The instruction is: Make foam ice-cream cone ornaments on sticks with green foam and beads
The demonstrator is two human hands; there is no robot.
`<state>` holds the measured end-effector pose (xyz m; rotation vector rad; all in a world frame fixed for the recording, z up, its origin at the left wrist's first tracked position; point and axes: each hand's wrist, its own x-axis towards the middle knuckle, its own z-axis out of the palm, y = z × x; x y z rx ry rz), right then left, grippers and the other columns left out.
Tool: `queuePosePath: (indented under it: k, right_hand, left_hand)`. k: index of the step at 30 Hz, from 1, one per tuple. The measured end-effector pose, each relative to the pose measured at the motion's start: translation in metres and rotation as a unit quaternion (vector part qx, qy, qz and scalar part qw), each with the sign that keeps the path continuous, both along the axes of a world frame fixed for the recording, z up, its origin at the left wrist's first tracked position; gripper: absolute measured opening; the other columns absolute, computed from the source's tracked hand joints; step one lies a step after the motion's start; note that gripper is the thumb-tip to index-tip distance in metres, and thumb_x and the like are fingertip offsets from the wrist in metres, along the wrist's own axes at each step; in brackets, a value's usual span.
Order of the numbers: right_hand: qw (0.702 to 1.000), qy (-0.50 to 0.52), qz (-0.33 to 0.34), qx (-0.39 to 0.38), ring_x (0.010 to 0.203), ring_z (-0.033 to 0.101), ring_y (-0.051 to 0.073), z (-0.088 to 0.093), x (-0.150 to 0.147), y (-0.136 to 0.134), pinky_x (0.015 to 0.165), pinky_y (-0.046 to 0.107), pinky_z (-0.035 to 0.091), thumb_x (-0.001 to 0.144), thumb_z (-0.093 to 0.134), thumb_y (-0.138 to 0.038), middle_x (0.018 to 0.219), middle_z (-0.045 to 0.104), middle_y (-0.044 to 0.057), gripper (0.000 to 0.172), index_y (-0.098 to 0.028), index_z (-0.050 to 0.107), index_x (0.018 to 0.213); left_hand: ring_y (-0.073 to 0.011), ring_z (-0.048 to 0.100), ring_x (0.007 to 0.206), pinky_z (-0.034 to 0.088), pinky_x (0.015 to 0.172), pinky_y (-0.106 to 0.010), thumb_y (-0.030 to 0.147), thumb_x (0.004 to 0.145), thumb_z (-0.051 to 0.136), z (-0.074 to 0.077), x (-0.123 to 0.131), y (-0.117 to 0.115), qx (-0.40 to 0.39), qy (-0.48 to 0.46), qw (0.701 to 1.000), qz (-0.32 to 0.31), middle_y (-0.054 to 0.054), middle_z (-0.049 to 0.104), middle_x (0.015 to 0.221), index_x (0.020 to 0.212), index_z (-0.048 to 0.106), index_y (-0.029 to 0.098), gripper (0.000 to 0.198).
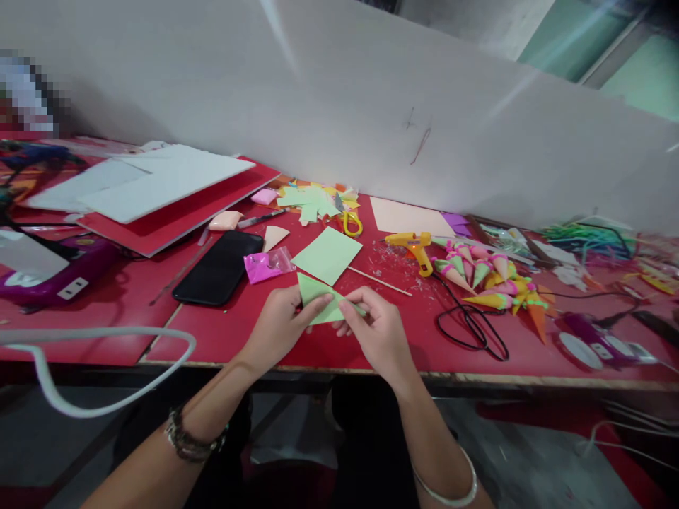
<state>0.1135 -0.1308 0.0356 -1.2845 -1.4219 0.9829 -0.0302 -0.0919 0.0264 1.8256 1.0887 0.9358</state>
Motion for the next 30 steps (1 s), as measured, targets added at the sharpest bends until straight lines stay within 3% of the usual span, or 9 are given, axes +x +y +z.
queuePosePath:
  k: [4,8,11,18,22,25,30]
  right_hand:
    - [0.997,-0.062,0.035,0.003,0.043,0.05,0.007,0.002,0.0,-0.003,0.043,0.016,0.038,0.082,0.042,-0.036,0.049,0.05,-0.005,0.022,-0.018,0.054,0.08]
    - [0.997,-0.077,-0.011,0.01,0.038,0.042,0.005,0.002,-0.001,-0.005,0.041,0.015,0.031,0.084,0.038,-0.037,0.043,0.044,-0.006,0.025,-0.018,0.051,0.074]
    - [0.997,-0.059,-0.04,0.016,0.038,0.042,0.005,0.001,-0.002,-0.004,0.041,0.016,0.031,0.085,0.035,-0.036,0.044,0.044,-0.006,0.025,-0.019,0.048,0.073]
    - [0.999,-0.033,0.015,-0.015,0.057,0.05,0.01,0.001,0.004,0.0,0.049,0.017,0.04,0.079,0.043,-0.034,0.062,0.052,-0.002,0.019,-0.018,0.053,0.074]
    - [0.997,-0.057,0.044,0.008,0.058,0.046,0.009,0.004,0.008,0.0,0.052,0.019,0.038,0.079,0.045,-0.032,0.06,0.048,-0.002,0.02,-0.017,0.054,0.068]
    - [0.995,-0.075,0.055,0.02,0.053,0.038,0.008,0.008,0.008,-0.002,0.048,0.018,0.031,0.08,0.043,-0.032,0.056,0.041,-0.003,0.025,-0.016,0.05,0.062]
    - [0.995,-0.09,0.013,0.039,0.047,0.031,0.006,0.009,0.007,-0.005,0.043,0.019,0.025,0.083,0.04,-0.033,0.051,0.031,-0.005,0.028,-0.017,0.047,0.061]
  left_hand:
    - [-0.0077,0.044,0.052,0.033,0.049,-0.017,0.037,0.079,0.044,0.001,-0.003,0.001,0.01,0.022,0.998,-0.057,0.002,0.053,0.056,0.063,0.057,0.012,0.032]
    - [-0.0068,0.041,0.049,0.031,0.045,-0.016,0.038,0.079,0.045,0.001,-0.001,0.0,-0.024,-0.009,0.998,-0.061,0.004,0.049,0.054,0.073,0.057,0.012,0.029]
    - [-0.0059,0.039,0.045,0.029,0.044,-0.016,0.037,0.081,0.042,0.002,-0.002,0.001,-0.012,-0.002,0.997,-0.072,0.005,0.043,0.049,0.064,0.053,0.013,0.031]
    - [-0.0064,0.036,0.046,0.025,0.044,-0.018,0.036,0.08,0.043,0.003,-0.01,0.005,0.064,0.082,0.987,-0.122,0.004,0.041,0.048,0.056,0.049,0.013,0.034]
    - [-0.0057,0.027,0.042,0.02,0.041,-0.02,0.038,0.08,0.043,0.004,-0.015,0.006,0.041,0.088,0.983,-0.154,0.005,0.03,0.044,0.047,0.037,0.015,0.041]
    - [-0.0056,0.029,0.041,0.022,0.04,-0.019,0.038,0.079,0.043,0.007,-0.017,0.006,0.001,0.079,0.98,-0.183,0.005,0.031,0.042,0.047,0.036,0.015,0.041]
    - [-0.0058,0.038,0.046,0.03,0.047,-0.017,0.035,0.082,0.04,0.012,-0.015,0.005,0.007,0.047,0.99,-0.134,0.005,0.041,0.048,0.052,0.039,0.015,0.036]
